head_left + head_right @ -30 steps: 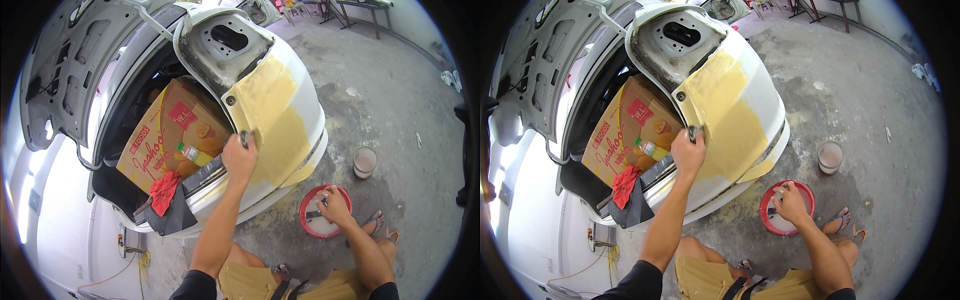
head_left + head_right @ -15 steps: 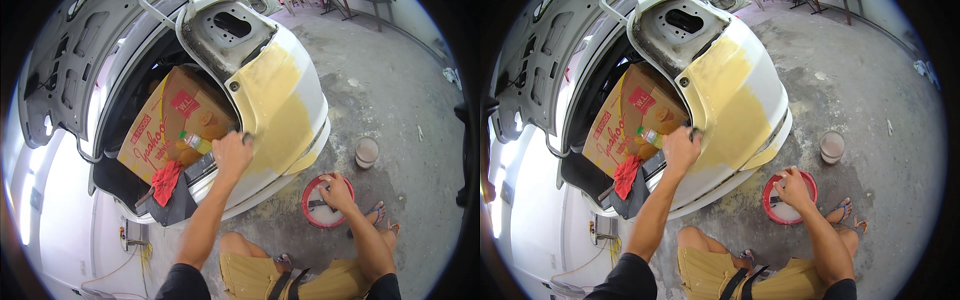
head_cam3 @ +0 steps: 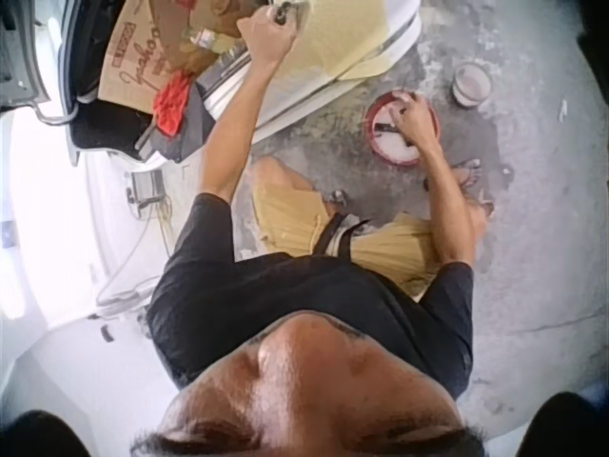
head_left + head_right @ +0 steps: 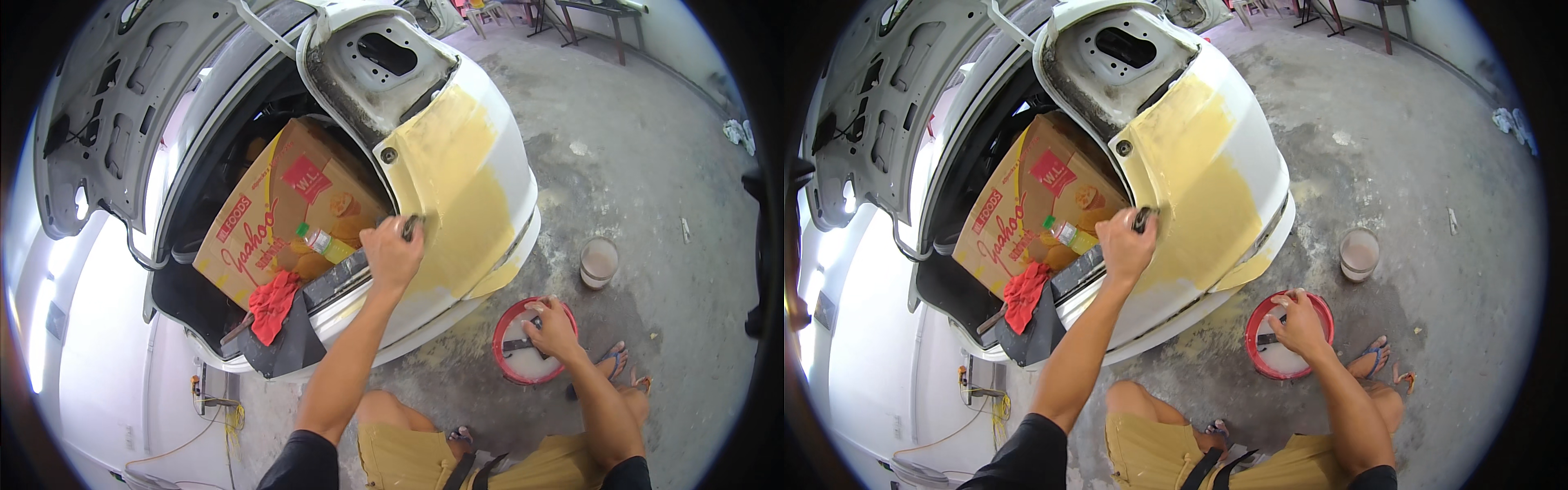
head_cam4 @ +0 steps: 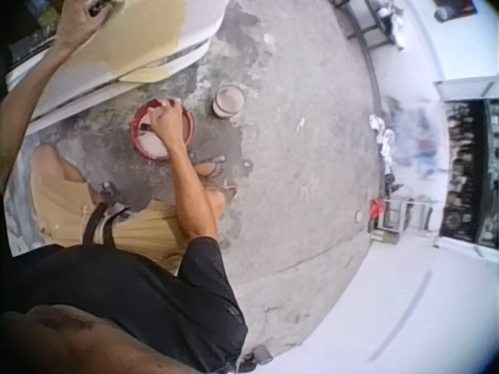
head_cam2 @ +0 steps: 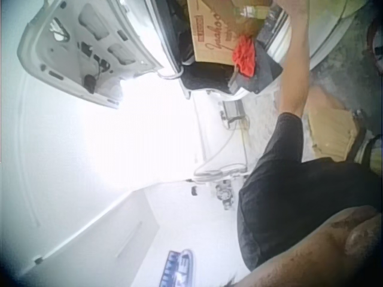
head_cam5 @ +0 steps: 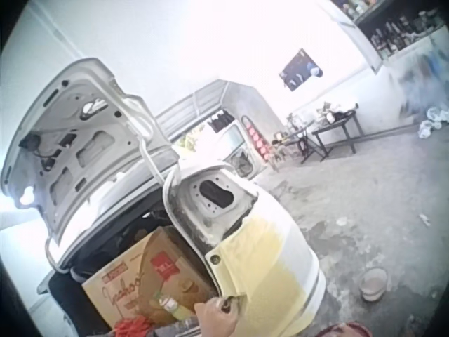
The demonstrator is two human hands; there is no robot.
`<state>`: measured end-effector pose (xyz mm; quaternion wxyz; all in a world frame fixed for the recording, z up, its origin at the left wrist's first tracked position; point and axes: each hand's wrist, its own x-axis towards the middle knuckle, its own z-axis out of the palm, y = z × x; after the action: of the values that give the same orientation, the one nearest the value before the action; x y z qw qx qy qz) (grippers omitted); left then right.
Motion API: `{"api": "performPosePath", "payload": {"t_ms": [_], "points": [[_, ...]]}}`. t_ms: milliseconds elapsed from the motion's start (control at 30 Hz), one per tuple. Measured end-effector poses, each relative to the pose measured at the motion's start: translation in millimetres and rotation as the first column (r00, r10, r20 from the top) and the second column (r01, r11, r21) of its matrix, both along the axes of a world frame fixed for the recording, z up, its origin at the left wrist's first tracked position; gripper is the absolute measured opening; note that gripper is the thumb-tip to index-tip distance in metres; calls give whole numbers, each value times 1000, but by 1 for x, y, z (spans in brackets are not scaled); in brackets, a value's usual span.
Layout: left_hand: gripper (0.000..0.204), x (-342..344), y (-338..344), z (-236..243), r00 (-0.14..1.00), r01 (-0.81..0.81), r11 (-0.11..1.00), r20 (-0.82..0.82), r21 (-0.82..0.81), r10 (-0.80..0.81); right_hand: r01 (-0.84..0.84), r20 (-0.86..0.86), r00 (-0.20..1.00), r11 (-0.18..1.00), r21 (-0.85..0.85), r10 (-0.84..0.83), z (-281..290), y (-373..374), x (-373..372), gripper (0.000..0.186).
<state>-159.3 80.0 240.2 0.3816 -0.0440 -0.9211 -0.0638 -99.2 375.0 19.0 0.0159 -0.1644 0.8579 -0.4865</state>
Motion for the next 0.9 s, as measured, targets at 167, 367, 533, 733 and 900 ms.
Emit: {"api": "performPosePath", "payload": {"t_ms": [167,367,533,733,900], "points": [[28,-48,26,22,980,-201,899,83,388,183,20,-33,999,1000,7,-20,6,-6,-6,40],[23,-16,3,21,971,-111,981,228,160,72,-14,37,999,998,67,12,9,-11,-6,42],[15,53,-50,17,952,197,907,294,-371,-86,-41,21,999,998,38,40,12,-9,-4,41],[17,78,-61,7,958,190,914,271,-359,-92,-39,28,999,998,56,37,17,2,-7,39],[20,85,-46,-8,982,121,939,179,-320,-66,-27,20,999,998,51,26,16,5,-9,39]]}}
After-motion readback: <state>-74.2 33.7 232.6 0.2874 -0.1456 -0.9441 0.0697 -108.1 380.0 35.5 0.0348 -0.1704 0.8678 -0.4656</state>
